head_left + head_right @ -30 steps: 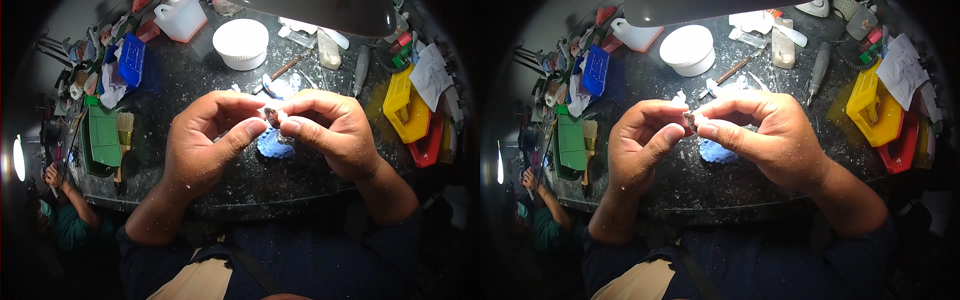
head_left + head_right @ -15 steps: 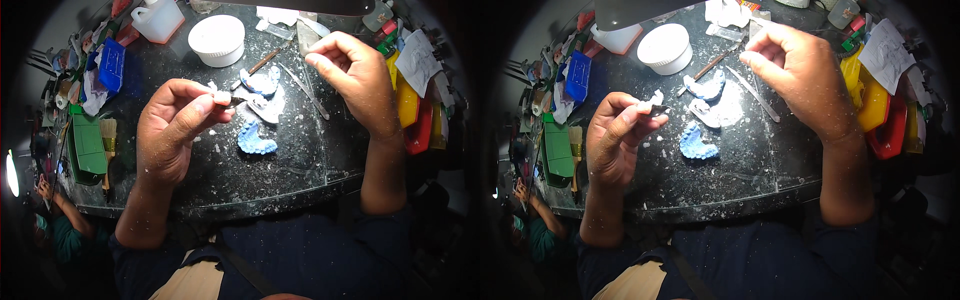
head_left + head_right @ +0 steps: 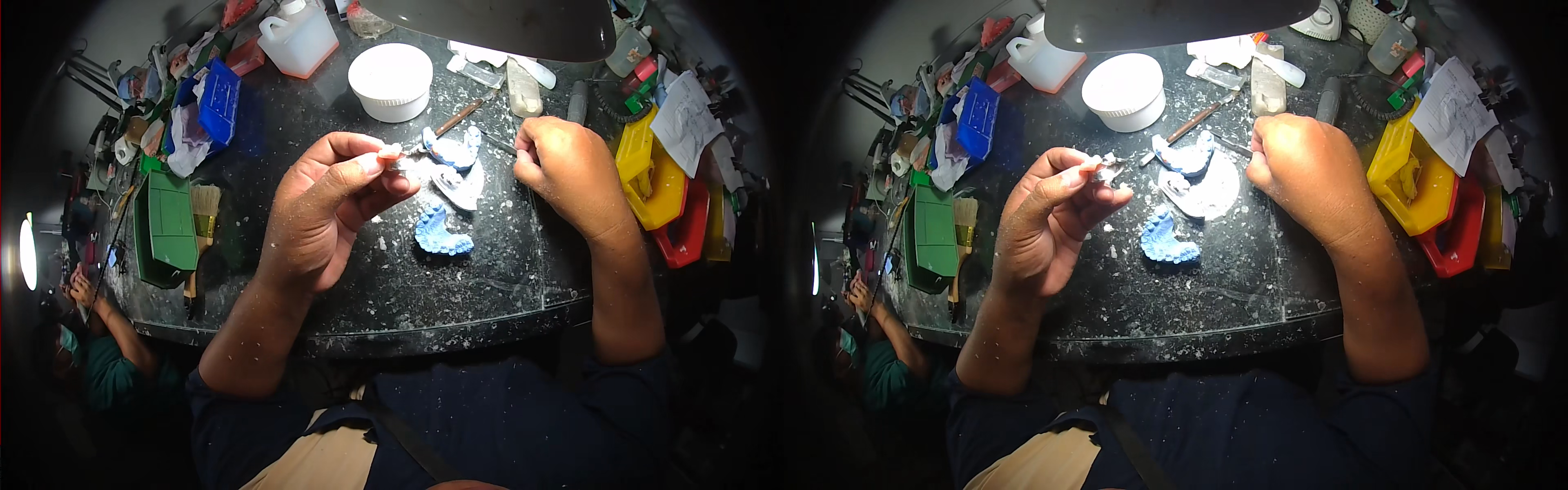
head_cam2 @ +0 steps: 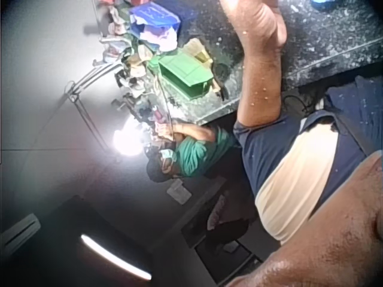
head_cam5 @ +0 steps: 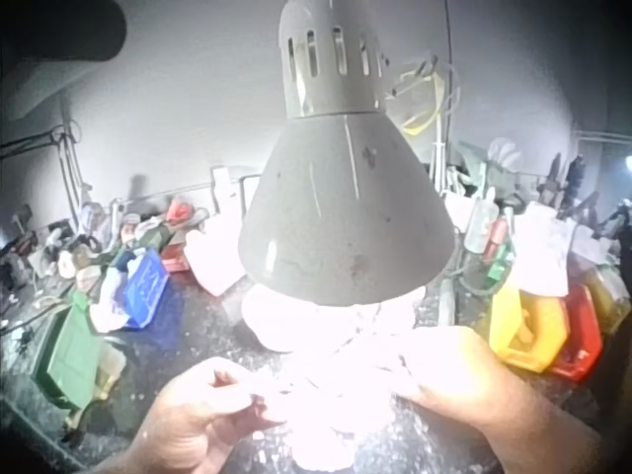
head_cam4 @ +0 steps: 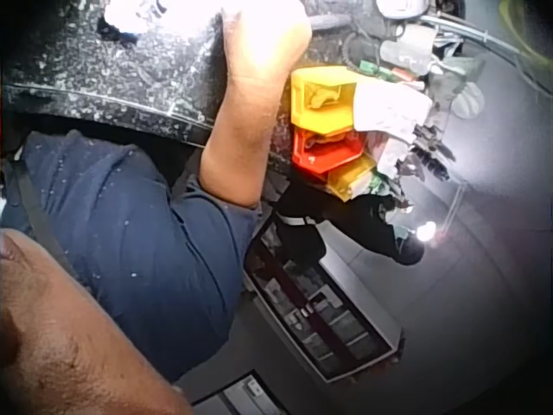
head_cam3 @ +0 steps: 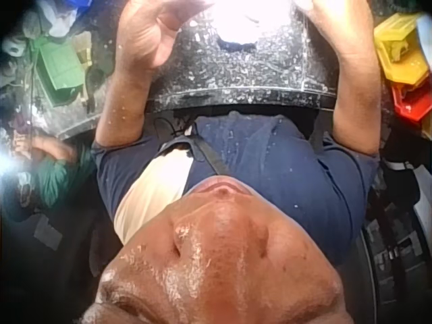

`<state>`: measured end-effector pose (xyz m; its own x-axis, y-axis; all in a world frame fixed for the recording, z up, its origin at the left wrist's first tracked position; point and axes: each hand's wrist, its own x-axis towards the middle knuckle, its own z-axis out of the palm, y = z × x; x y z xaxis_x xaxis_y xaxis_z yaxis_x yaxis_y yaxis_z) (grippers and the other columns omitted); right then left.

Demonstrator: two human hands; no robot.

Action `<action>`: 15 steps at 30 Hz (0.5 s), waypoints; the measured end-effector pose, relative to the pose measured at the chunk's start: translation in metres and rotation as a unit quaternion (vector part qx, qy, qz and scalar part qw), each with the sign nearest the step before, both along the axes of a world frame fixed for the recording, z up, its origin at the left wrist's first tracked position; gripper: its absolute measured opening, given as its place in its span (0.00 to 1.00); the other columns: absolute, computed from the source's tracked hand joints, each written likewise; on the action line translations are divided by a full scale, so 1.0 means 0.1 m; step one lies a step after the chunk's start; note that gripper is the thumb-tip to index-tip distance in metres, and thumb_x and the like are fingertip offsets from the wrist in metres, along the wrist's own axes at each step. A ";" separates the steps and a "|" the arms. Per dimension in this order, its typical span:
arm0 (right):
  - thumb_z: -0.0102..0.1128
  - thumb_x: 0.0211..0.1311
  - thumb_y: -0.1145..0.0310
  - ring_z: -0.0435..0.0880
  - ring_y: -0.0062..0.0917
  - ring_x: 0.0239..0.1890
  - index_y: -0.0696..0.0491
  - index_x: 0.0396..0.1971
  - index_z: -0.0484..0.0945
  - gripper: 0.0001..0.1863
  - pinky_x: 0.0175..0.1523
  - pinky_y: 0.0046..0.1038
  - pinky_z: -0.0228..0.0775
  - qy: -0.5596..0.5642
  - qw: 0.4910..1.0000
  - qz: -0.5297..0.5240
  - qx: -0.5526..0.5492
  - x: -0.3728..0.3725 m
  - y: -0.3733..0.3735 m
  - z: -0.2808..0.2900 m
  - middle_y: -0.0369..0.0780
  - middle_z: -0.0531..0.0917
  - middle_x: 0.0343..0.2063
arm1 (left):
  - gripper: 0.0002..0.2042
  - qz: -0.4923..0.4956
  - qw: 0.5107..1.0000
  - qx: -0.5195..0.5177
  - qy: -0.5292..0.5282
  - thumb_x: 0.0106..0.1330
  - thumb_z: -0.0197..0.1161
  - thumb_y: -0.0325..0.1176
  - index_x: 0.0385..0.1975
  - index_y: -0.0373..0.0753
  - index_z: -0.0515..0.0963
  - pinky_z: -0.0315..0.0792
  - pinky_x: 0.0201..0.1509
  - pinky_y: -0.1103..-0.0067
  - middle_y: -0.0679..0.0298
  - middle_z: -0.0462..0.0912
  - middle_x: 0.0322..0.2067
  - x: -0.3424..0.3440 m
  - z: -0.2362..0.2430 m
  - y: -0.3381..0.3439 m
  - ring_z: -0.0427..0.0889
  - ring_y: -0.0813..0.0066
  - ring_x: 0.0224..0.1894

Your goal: The person holds a plaster model with a dental prosthetic and uses a carving tool to remove and shape wax around the teeth. They rotate the model by hand to reach different sections and occasionally pick up small prosthetic pieces.

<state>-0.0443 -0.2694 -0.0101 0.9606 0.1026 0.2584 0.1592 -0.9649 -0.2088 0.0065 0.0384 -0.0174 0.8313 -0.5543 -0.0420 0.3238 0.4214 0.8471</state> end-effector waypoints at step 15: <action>0.61 0.74 0.77 0.90 0.29 0.49 0.64 0.67 0.76 0.23 0.54 0.33 0.88 0.180 0.641 0.130 0.735 -0.04 0.15 0.10 0.47 0.84 0.55 | 0.23 -0.033 0.996 -0.013 0.087 0.75 0.59 0.25 0.68 0.28 0.69 0.83 0.70 0.59 0.58 0.86 0.43 -0.09 0.16 -0.01 0.90 0.71 0.47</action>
